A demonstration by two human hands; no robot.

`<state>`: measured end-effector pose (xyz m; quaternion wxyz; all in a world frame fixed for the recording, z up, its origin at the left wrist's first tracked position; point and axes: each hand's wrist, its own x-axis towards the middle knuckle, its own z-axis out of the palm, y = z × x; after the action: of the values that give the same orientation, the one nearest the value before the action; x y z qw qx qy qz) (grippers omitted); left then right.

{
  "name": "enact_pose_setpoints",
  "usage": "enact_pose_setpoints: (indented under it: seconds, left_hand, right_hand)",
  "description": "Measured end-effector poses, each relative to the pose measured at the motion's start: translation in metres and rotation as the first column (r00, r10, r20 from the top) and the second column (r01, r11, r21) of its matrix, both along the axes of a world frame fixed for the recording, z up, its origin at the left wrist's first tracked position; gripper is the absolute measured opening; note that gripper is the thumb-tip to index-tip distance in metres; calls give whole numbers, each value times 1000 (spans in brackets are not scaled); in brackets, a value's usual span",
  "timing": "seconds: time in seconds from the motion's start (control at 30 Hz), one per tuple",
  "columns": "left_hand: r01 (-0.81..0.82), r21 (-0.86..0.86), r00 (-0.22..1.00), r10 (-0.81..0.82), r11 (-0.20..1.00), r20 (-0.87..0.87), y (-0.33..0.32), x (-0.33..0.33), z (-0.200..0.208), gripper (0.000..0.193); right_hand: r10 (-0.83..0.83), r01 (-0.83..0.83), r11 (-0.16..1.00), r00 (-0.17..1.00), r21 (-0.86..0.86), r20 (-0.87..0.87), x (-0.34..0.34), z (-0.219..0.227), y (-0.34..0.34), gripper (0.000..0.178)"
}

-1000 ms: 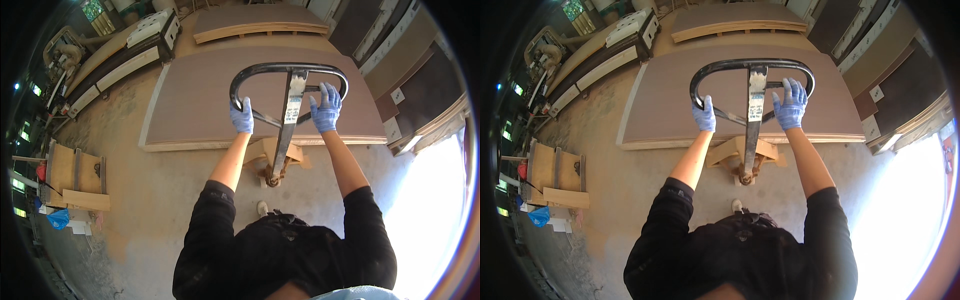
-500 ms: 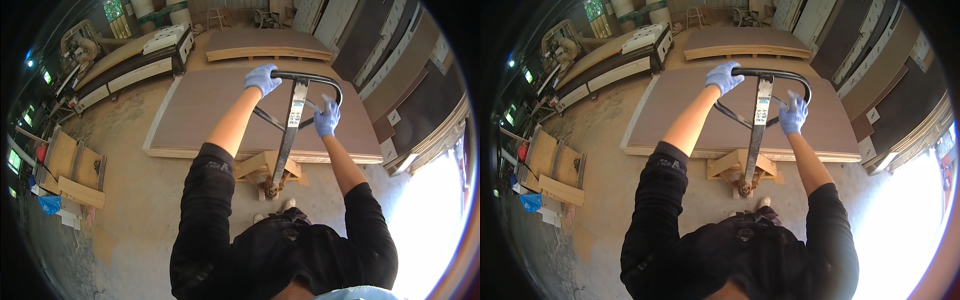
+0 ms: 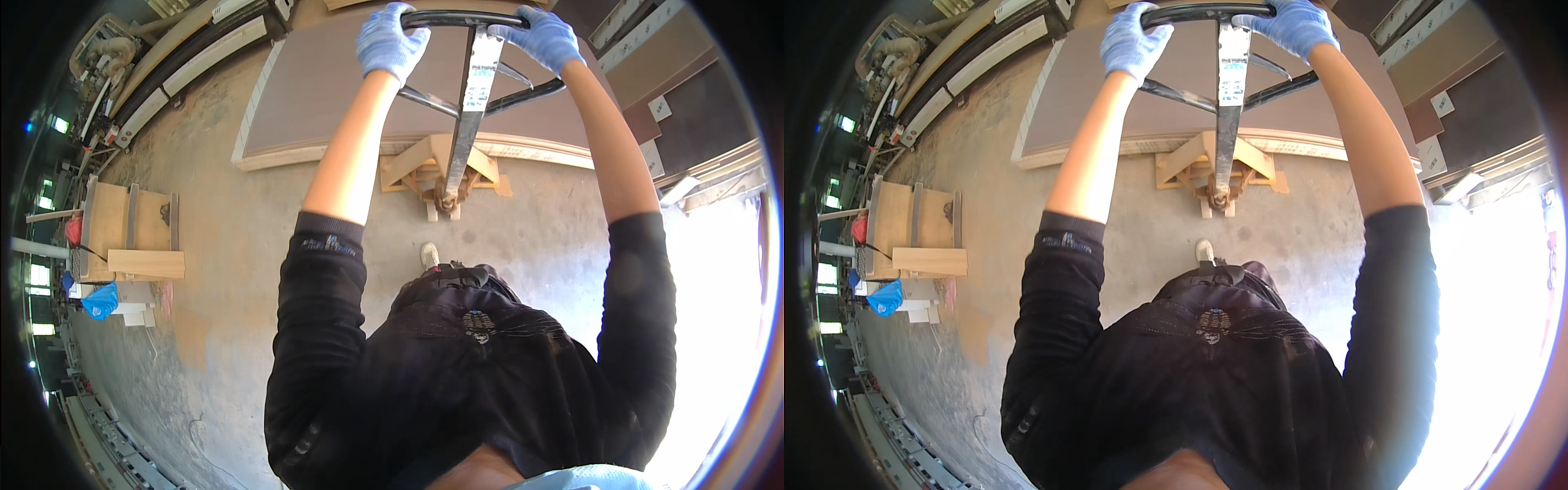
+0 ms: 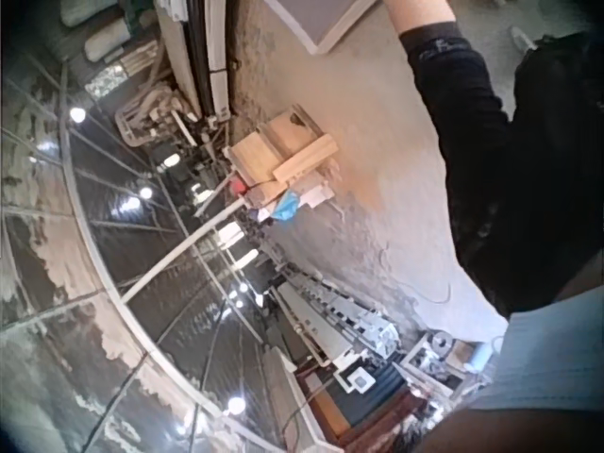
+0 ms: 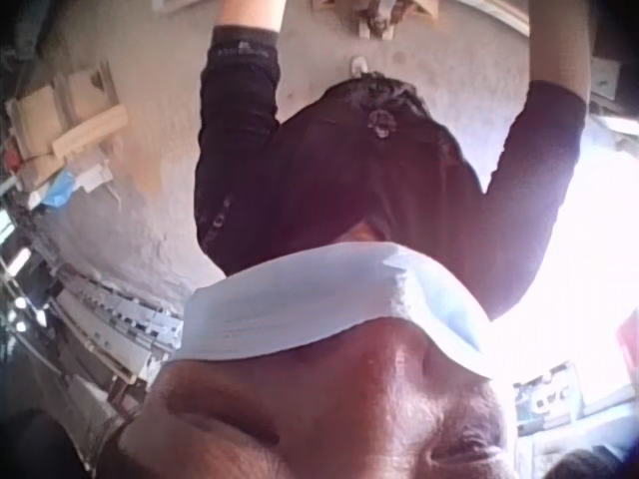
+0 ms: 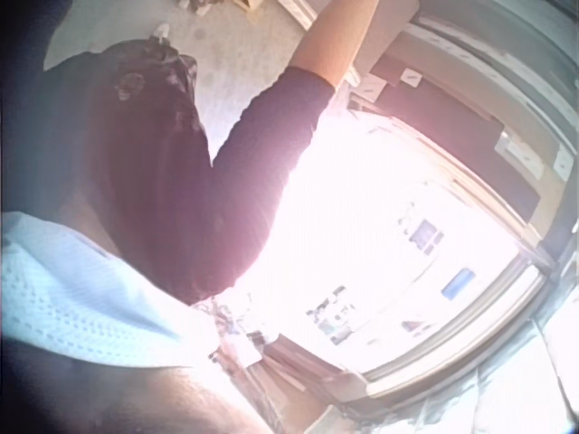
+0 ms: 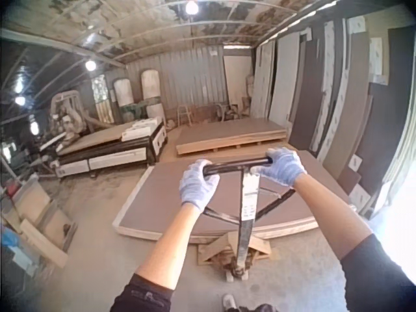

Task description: The person uses a manual pallet jack to lift and move a stack of large wood panels across a workshop floor. They then carry a single panel by hand to a workbench, retrieve a printed document from a computer station, and place it on a table before picking up scrap wood pieces.

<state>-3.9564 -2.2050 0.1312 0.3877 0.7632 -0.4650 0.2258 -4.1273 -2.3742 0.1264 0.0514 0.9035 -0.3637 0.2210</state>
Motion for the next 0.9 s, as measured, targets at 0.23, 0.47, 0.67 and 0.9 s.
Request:
enact_pose_setpoints:
  seconds: [0.23, 0.47, 0.67, 0.9]
  left_hand:
    - [104, -229, 992, -84, 968, 97, 143, -103, -47, 32]
    - [113, -229, 984, -77, 967, 162, 302, -240, -125, 21]
    - [8, -92, 1000, -10, 996, -23, 408, -339, -186, 25]
    - [148, 305, 956, -57, 941, -288, 529, -401, -276, 26]
  right_hand:
    - [313, -246, 936, 908, -251, 280, -129, -24, 153, 54]
    - [376, -386, 923, 903, 8, 206, -282, -69, 305, 47]
    - [519, -257, 742, 805, 620, -287, -353, -108, 367, 23]
    - [647, -134, 659, 602, 740, -468, -410, -224, 470, 29]
